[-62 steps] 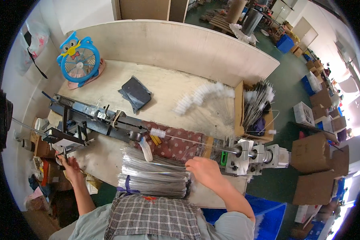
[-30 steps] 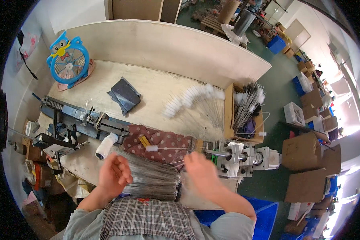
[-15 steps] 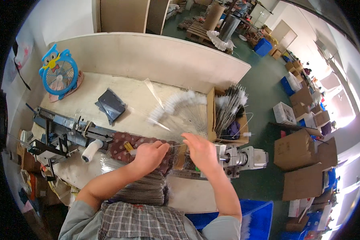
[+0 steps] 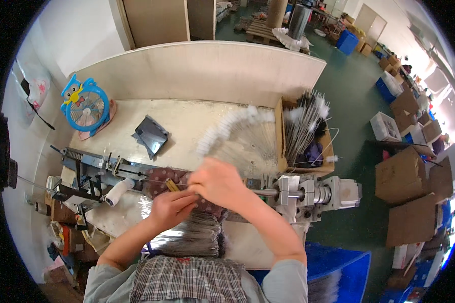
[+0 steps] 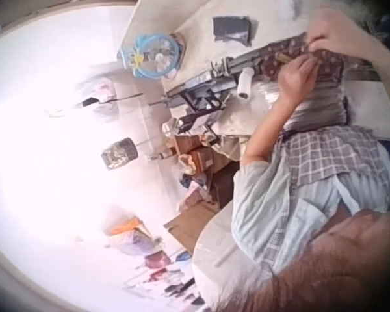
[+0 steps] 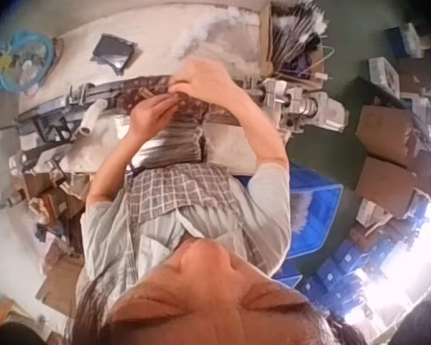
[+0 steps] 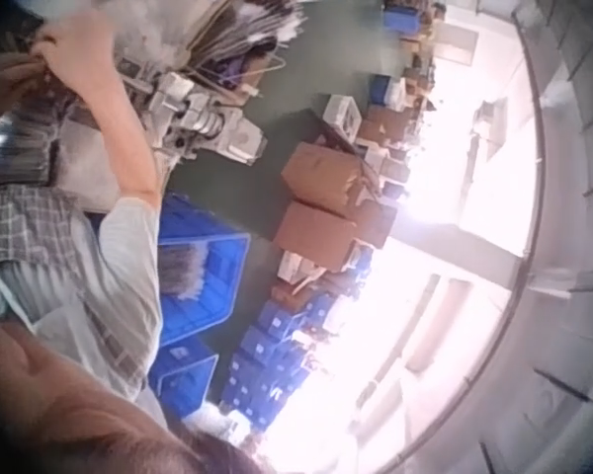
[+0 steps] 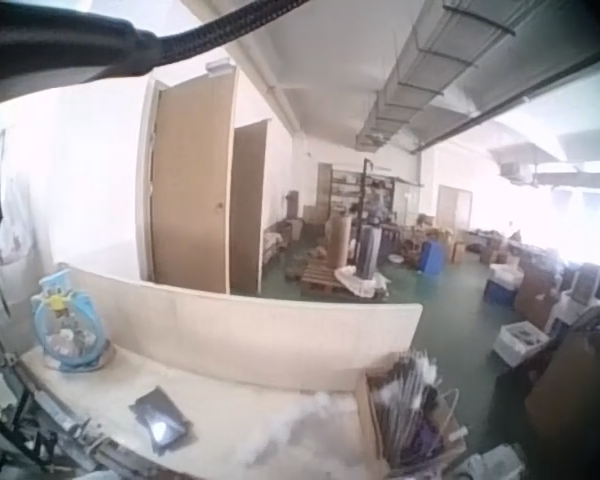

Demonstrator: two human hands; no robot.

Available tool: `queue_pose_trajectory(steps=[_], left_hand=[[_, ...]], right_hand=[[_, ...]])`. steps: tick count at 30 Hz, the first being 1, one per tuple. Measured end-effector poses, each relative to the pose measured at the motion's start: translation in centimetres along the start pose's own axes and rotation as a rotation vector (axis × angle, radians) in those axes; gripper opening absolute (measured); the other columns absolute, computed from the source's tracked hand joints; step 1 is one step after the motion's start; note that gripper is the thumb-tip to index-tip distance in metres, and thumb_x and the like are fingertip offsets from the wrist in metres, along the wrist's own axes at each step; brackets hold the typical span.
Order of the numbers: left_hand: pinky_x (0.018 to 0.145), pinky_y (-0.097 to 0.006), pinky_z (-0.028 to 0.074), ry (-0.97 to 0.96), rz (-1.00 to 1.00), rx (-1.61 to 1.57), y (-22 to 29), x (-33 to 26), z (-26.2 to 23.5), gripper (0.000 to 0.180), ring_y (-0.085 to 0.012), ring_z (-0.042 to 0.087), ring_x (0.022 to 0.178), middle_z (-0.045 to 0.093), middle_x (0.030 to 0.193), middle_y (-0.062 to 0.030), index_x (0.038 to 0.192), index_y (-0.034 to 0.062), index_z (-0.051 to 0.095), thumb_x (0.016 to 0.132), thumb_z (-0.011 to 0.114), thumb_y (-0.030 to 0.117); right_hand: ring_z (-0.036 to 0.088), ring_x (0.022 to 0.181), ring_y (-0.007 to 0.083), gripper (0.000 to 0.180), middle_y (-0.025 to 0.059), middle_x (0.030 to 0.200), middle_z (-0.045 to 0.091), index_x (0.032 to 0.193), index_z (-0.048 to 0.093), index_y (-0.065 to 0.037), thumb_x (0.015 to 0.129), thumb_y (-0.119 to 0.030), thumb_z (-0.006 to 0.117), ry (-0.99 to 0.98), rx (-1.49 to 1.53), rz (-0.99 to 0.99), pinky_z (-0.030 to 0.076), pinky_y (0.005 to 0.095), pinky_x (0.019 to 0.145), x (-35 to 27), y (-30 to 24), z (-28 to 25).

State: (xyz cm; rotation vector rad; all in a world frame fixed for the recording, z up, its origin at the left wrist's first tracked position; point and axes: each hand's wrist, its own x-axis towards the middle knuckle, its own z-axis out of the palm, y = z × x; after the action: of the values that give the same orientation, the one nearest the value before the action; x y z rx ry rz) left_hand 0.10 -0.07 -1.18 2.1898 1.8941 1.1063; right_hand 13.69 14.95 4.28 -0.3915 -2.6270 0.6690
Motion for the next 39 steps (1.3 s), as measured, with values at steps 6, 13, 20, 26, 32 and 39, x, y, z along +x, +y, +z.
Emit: queue_pose_trajectory(steps=[6,13,20,26,32,39], left_hand=[[0.062,-0.027,0.051,0.191,-0.877,-0.705,-1.9,-6.3,-4.3,0.014,-0.0157,0.064,0.070,0.068,0.085,-0.0091,0.092,-0.0016,0.066,0.083,0.065,0.009],[0.058,-0.025,0.048,0.596,-1.170,-1.361,-3.3,-5.9,-7.0,0.038,-0.0145,0.060,0.060,0.064,0.076,-0.0096,0.086,0.0003,0.063,0.095,0.047,0.034],[0.048,-0.029,0.042,-0.056,-1.032,-0.327,-5.0,-5.1,-3.8,0.051,-0.0127,0.053,0.046,0.055,0.047,-0.0049,0.055,-0.0007,0.062,0.068,0.073,0.047],[0.056,-0.032,0.048,0.045,-1.060,-0.485,-5.4,-5.6,-2.4,0.042,-0.0200,0.062,0.059,0.064,0.063,-0.0096,0.074,-0.0032,0.066,0.072,0.071,0.039],[0.051,-0.026,0.047,0.510,-0.939,-1.303,-3.4,-4.6,1.3,0.015,-0.0150,0.058,0.056,0.058,0.061,-0.0068,0.083,0.0019,0.055,0.076,0.063,0.013],[0.050,-0.028,0.047,0.095,-0.852,-0.497,-4.9,-5.3,-0.9,0.013,-0.0123,0.055,0.052,0.059,0.062,-0.0058,0.072,0.0004,0.052,0.072,0.065,0.002]], right_hand=[[0.055,0.077,0.0206,0.011,-0.0008,0.069,0.062,0.072,0.068,-0.014,0.072,-0.025,0.067,-0.016,0.100,-0.089,0.047,0.0338,0.065,5.0,-2.3,6.3],[0.055,0.076,0.0208,0.011,-0.0001,0.070,0.063,0.070,0.067,-0.012,0.073,-0.023,0.065,-0.033,-0.111,-0.043,0.048,0.0333,0.064,7.0,-4.5,8.9],[0.055,0.076,0.0224,0.009,0.0014,0.070,0.063,0.072,0.068,-0.011,0.072,-0.020,0.066,-0.120,-0.147,0.021,0.048,0.0353,0.063,7.3,-5.2,7.9],[0.058,0.076,0.0226,0.010,0.0021,0.072,0.061,0.080,0.067,-0.009,0.075,-0.018,0.067,0.199,-0.027,-0.115,0.048,0.0357,0.063,5.3,-4.6,6.6],[0.060,0.065,0.0256,0.016,0.0061,0.072,0.060,0.091,0.063,-0.008,0.078,-0.016,0.067,0.001,-0.036,-0.081,0.048,0.0327,0.057,-1.3,-3.4,6.8],[0.061,0.069,0.0225,0.019,0.0082,0.081,0.057,0.085,0.058,-0.006,0.077,-0.022,0.066,0.069,-0.117,-0.035,0.050,0.0341,0.058,1.1,-0.7,13.4]])
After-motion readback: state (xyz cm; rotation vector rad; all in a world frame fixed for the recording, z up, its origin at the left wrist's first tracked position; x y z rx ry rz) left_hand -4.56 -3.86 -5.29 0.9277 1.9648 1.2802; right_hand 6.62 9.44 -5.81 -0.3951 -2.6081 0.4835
